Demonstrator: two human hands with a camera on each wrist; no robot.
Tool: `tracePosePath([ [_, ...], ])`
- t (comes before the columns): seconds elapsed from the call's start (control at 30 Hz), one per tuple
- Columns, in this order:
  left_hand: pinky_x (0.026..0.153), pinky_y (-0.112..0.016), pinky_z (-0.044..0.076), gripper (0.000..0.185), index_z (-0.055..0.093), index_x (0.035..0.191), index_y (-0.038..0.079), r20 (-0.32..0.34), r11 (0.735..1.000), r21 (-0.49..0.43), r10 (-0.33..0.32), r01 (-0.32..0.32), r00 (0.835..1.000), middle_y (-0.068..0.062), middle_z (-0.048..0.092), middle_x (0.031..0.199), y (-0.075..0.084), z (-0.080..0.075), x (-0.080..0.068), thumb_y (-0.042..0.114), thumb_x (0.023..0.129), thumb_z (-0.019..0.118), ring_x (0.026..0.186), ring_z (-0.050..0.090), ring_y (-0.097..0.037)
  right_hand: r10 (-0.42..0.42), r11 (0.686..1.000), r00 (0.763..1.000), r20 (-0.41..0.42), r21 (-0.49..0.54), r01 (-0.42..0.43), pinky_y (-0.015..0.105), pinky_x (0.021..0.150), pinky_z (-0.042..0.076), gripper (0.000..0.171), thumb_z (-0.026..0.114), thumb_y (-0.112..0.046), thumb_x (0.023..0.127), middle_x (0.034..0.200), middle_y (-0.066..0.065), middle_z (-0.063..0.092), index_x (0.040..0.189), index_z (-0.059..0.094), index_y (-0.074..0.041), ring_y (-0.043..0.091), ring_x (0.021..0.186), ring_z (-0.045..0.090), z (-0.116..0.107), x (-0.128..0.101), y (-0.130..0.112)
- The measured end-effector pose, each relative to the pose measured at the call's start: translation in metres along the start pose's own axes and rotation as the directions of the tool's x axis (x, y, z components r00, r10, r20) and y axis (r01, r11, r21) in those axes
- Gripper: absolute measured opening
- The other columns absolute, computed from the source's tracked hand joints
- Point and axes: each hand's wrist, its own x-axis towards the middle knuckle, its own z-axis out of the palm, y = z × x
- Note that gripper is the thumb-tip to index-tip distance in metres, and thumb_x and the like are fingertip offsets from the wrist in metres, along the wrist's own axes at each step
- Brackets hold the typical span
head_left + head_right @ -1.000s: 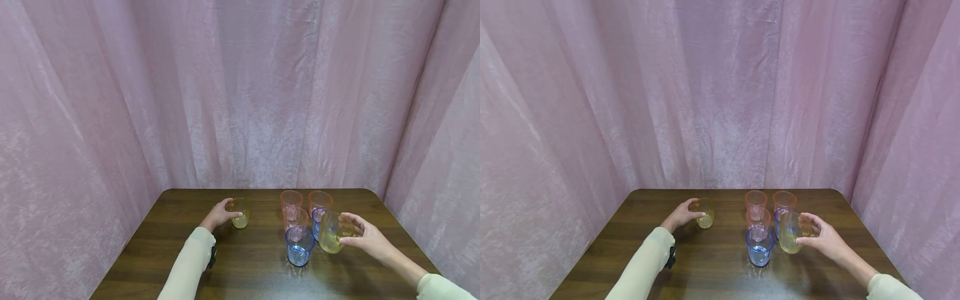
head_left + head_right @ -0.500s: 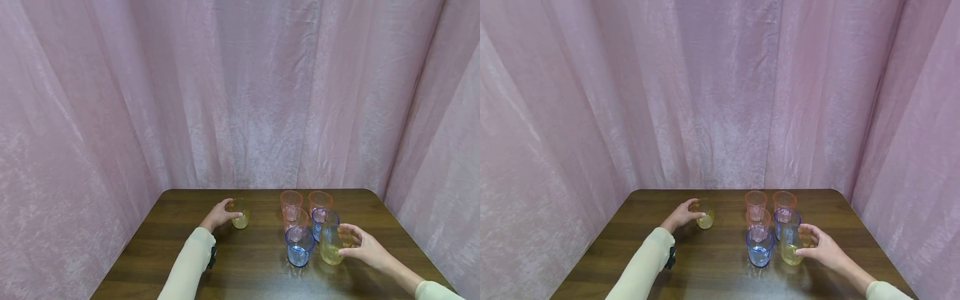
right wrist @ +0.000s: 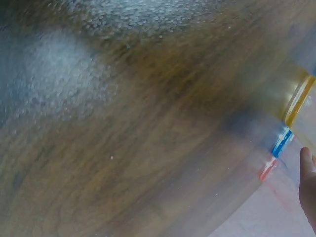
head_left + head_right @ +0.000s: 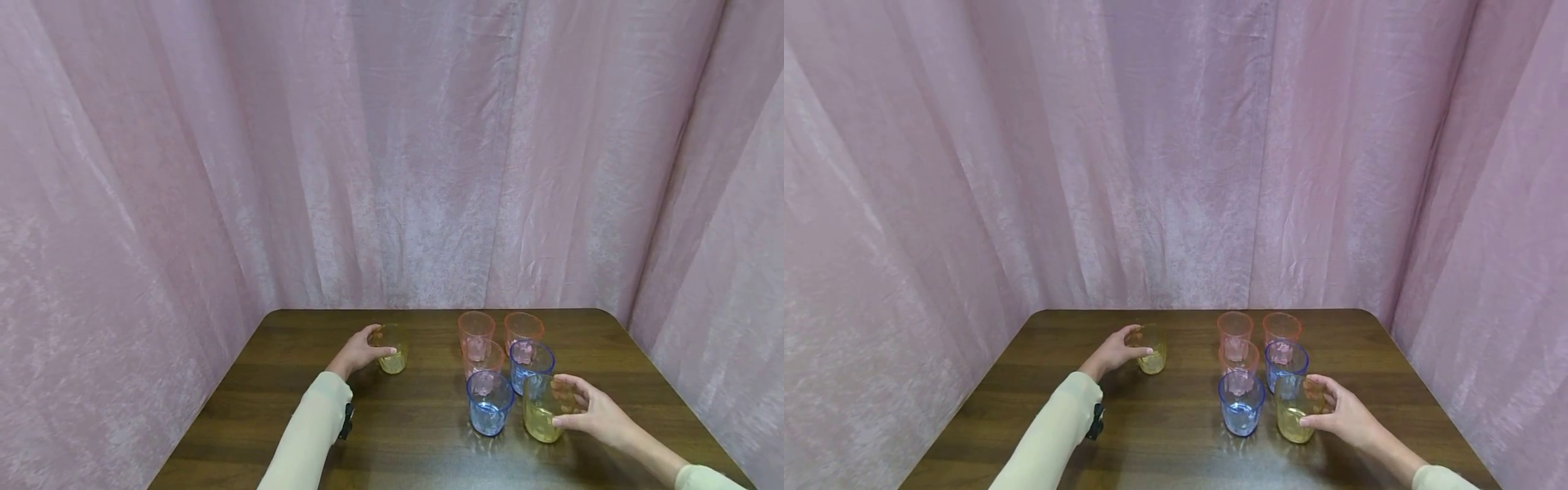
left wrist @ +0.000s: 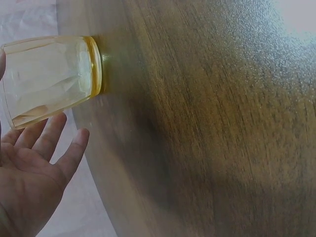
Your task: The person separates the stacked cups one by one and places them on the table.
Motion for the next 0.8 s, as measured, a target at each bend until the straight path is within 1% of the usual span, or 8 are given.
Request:
tracePosePath([
  [0.13,0.108,-0.055,0.038,0.089,0.035,0.153,0.006,0.006,1.0,-0.009,0.003,-0.003,1.0,-0.016,0.048,0.147,0.0009,-0.0003,-0.0001,0.039,0.084,0.081,0.139,0.038,-0.04,-0.009,1.0,1.0,-0.006,-0.009,0.009,0.07,0.098,0.036,0.08,0.075,-0.017,0.088,0.147,0.042,0.027,0.146,0.029,0.011,0.071,0.127,0.023,0.0001,0.0001,0.0014],
  [0.27,0.106,-0.053,0.04,0.09,0.034,0.153,0.006,0.012,0.999,-0.033,-0.007,0.008,1.0,-0.017,0.047,0.148,0.0019,-0.0006,-0.0013,0.038,0.083,0.081,0.138,0.038,-0.04,-0.036,0.999,0.999,-0.021,-0.024,0.035,0.063,0.097,0.041,0.079,0.077,-0.017,0.087,0.145,0.043,0.03,0.145,0.031,0.013,0.069,0.127,0.027,0.0005,0.0011,0.0037],
  [0.4,0.106,-0.052,0.041,0.09,0.035,0.153,0.006,0.008,1.0,-0.026,-0.01,0.01,1.0,-0.018,0.048,0.147,0.0026,-0.0008,-0.0017,0.038,0.083,0.082,0.137,0.039,-0.04,-0.055,0.998,0.998,-0.035,-0.026,0.054,0.058,0.095,0.046,0.079,0.078,-0.016,0.086,0.143,0.042,0.034,0.144,0.033,0.014,0.067,0.127,0.031,0.0016,0.0016,0.0064],
  [0.53,0.106,-0.052,0.041,0.086,0.037,0.152,0.006,-0.008,1.0,-0.005,-0.002,0.002,1.0,-0.017,0.05,0.145,0.0023,-0.0005,-0.0006,0.035,0.084,0.081,0.137,0.04,-0.04,-0.075,0.997,0.996,-0.038,-0.011,0.075,0.054,0.094,0.048,0.078,0.078,-0.015,0.086,0.139,0.037,0.044,0.143,0.033,0.014,0.064,0.127,0.035,0.0024,0.0017,0.008],
  [0.63,0.105,-0.052,0.041,0.085,0.038,0.15,0.005,-0.026,1.0,0.012,0.014,-0.014,1.0,-0.017,0.051,0.143,0.0024,-0.001,-0.0004,0.034,0.084,0.082,0.136,0.042,-0.039,-0.081,0.997,0.996,-0.043,-0.005,0.081,0.038,0.094,0.052,0.078,0.078,-0.015,0.086,0.137,0.033,0.049,0.143,0.034,0.014,0.061,0.127,0.038,0.0028,0.0014,0.0085],
  [0.73,0.105,-0.052,0.042,0.086,0.04,0.15,0.005,-0.046,1.0,0.013,0.026,-0.026,0.999,-0.016,0.052,0.142,0.0038,-0.0021,-0.0016,0.035,0.082,0.083,0.135,0.043,-0.039,-0.081,0.997,0.995,-0.051,-0.007,0.08,0.02,0.09,0.049,0.078,0.079,-0.015,0.085,0.136,0.032,0.05,0.143,0.034,0.014,0.06,0.127,0.039,0.0031,0.0012,0.0091],
  [0.77,0.105,-0.051,0.042,0.087,0.04,0.15,0.005,-0.051,0.999,0.014,0.03,-0.029,0.998,-0.016,0.052,0.142,0.0043,-0.0025,-0.002,0.036,0.081,0.083,0.135,0.044,-0.038,-0.079,0.997,0.996,-0.051,-0.002,0.079,0.016,0.089,0.047,0.078,0.079,-0.015,0.085,0.136,0.032,0.05,0.143,0.034,0.014,0.06,0.127,0.039,0.0032,0.0012,0.0092],
  [0.8,0.105,-0.051,0.042,0.088,0.04,0.149,0.004,-0.057,0.999,0.013,0.035,-0.034,0.998,-0.016,0.052,0.142,0.0049,-0.0029,-0.0026,0.037,0.081,0.084,0.134,0.044,-0.038,-0.079,0.997,0.996,-0.049,0.002,0.079,0.016,0.089,0.046,0.078,0.079,-0.014,0.085,0.136,0.032,0.05,0.143,0.034,0.014,0.059,0.127,0.04,0.0032,0.0013,0.0093],
])
